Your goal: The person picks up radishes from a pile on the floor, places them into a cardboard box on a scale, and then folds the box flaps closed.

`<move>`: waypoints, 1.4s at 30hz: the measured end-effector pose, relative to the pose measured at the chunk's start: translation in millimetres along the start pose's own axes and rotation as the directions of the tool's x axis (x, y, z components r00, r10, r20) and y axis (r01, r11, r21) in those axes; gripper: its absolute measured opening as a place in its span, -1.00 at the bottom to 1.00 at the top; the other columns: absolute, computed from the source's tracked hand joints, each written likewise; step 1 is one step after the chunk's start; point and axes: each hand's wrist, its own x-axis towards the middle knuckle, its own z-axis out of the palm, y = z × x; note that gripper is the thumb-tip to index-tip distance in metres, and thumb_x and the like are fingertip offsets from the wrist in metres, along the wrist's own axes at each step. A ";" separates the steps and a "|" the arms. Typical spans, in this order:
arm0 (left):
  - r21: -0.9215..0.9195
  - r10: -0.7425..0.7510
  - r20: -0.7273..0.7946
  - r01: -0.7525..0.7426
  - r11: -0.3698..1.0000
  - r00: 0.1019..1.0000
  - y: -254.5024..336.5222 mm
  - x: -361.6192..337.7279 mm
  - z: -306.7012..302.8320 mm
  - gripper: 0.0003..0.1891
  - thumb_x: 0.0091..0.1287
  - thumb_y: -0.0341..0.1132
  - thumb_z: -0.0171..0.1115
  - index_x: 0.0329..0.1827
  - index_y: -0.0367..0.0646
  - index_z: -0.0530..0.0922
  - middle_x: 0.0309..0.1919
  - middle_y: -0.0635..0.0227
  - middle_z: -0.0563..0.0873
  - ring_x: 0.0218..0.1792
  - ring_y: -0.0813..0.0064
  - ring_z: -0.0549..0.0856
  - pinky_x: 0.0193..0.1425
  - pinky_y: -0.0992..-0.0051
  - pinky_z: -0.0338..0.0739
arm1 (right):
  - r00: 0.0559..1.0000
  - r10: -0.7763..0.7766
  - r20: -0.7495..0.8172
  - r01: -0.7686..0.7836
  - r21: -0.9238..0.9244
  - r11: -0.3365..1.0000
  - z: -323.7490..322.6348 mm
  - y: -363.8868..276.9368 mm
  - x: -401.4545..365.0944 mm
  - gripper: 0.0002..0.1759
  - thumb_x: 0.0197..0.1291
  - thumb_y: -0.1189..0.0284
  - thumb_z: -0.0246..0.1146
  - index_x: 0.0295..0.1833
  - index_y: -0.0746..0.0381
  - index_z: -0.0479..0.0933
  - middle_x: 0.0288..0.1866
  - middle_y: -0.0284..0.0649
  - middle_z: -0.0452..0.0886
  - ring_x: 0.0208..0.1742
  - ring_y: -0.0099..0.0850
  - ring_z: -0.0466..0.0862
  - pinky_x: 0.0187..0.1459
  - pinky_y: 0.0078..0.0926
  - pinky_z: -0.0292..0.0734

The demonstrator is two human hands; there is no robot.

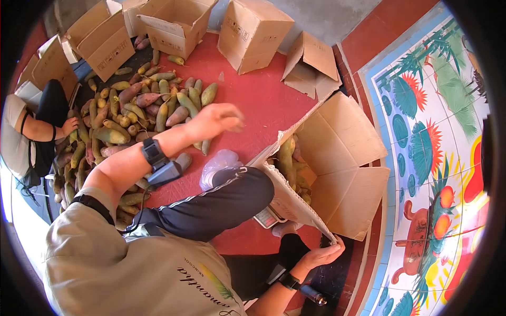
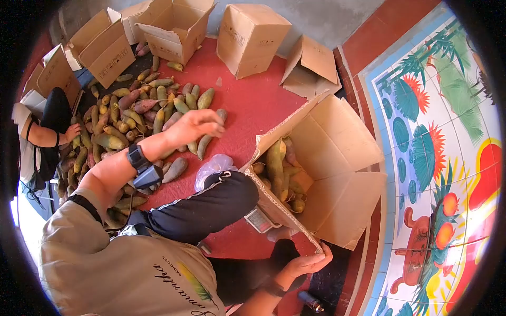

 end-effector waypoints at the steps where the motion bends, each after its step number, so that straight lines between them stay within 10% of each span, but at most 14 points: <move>1: 0.096 -0.063 -0.065 0.069 0.993 0.996 -5.6 -8.1 -15.1 -0.84 0.38 -0.39 0.05 -0.08 -0.27 0.50 -0.21 0.29 0.65 -0.14 0.48 0.65 -0.02 0.49 0.55 | 1.000 0.001 0.001 -0.001 -0.004 1.000 0.1 -2.2 -0.4 -0.59 0.40 0.25 -0.19 -0.15 0.39 0.41 -0.21 -0.08 0.45 -0.16 -0.26 0.45 -0.01 -0.34 0.34; 9: 0.306 -0.350 -0.252 0.418 0.855 0.902 -168.9 -79.3 -116.1 -0.84 0.24 -0.39 0.15 -0.17 -0.27 0.54 -0.30 0.29 0.66 -0.27 0.38 0.67 -0.14 0.44 0.56 | 0.996 0.068 -0.055 -0.064 0.065 0.996 4.5 -10.1 -0.6 -0.57 0.40 0.24 -0.20 -0.15 0.40 0.42 -0.21 -0.10 0.45 -0.16 -0.28 0.45 -0.03 -0.35 0.37; 11: 0.781 -0.443 -0.320 0.498 0.377 0.837 -200.1 -91.5 -120.5 -0.78 0.20 -0.29 0.17 -0.12 -0.16 0.54 -0.24 0.25 0.68 -0.18 0.23 0.66 -0.06 0.37 0.52 | 0.997 -0.028 -0.074 0.026 -0.031 0.999 4.0 -7.1 0.9 -0.55 0.40 0.24 -0.22 -0.18 0.40 0.42 -0.23 -0.09 0.46 -0.17 -0.27 0.45 -0.03 -0.35 0.37; 18: 0.762 -0.609 -0.404 0.620 0.189 0.683 -242.7 -120.3 -107.5 -0.54 0.14 -0.28 0.19 0.15 -0.09 0.43 0.10 0.12 0.53 0.13 0.12 0.51 0.20 0.27 0.38 | 0.989 -0.096 -0.109 0.079 -0.145 0.986 3.9 3.2 4.8 -0.46 0.42 0.19 -0.32 -0.20 0.39 0.44 -0.25 -0.08 0.49 -0.18 -0.23 0.46 -0.02 -0.32 0.36; 21: 0.789 -0.696 -0.387 0.608 0.089 0.605 -259.1 -118.9 -105.7 -0.40 0.13 -0.29 0.20 0.28 -0.09 0.29 0.23 0.10 0.40 0.22 0.11 0.42 0.27 0.27 0.31 | 0.992 -0.076 -0.097 0.053 -0.227 0.973 0.8 9.4 4.5 -0.42 0.43 0.15 -0.37 -0.16 0.39 0.44 -0.22 -0.06 0.50 -0.14 -0.22 0.49 0.03 -0.30 0.39; 36: 0.966 -0.585 -0.225 0.256 -0.029 0.779 -295.6 -105.8 -90.0 -0.26 -0.12 -0.45 0.34 0.25 -0.12 0.30 0.22 0.21 0.35 0.30 0.15 0.31 0.17 0.17 0.41 | 0.981 -0.087 -0.171 0.032 -0.297 0.954 9.9 -4.3 7.4 -0.34 0.39 0.00 -0.38 -0.13 0.34 0.44 -0.21 -0.13 0.51 -0.16 -0.28 0.50 -0.03 -0.35 0.40; 42: 0.956 -0.773 -0.267 0.056 -0.288 0.576 -268.1 -85.8 -80.6 -0.46 -0.04 -0.34 0.29 0.09 -0.20 0.43 0.06 0.14 0.48 0.17 0.19 0.46 0.02 0.28 0.49 | 0.983 -0.069 -0.171 0.019 -0.276 0.961 5.4 6.6 7.7 -0.38 0.40 0.03 -0.36 -0.10 0.33 0.44 -0.20 -0.13 0.51 -0.14 -0.27 0.49 -0.01 -0.36 0.40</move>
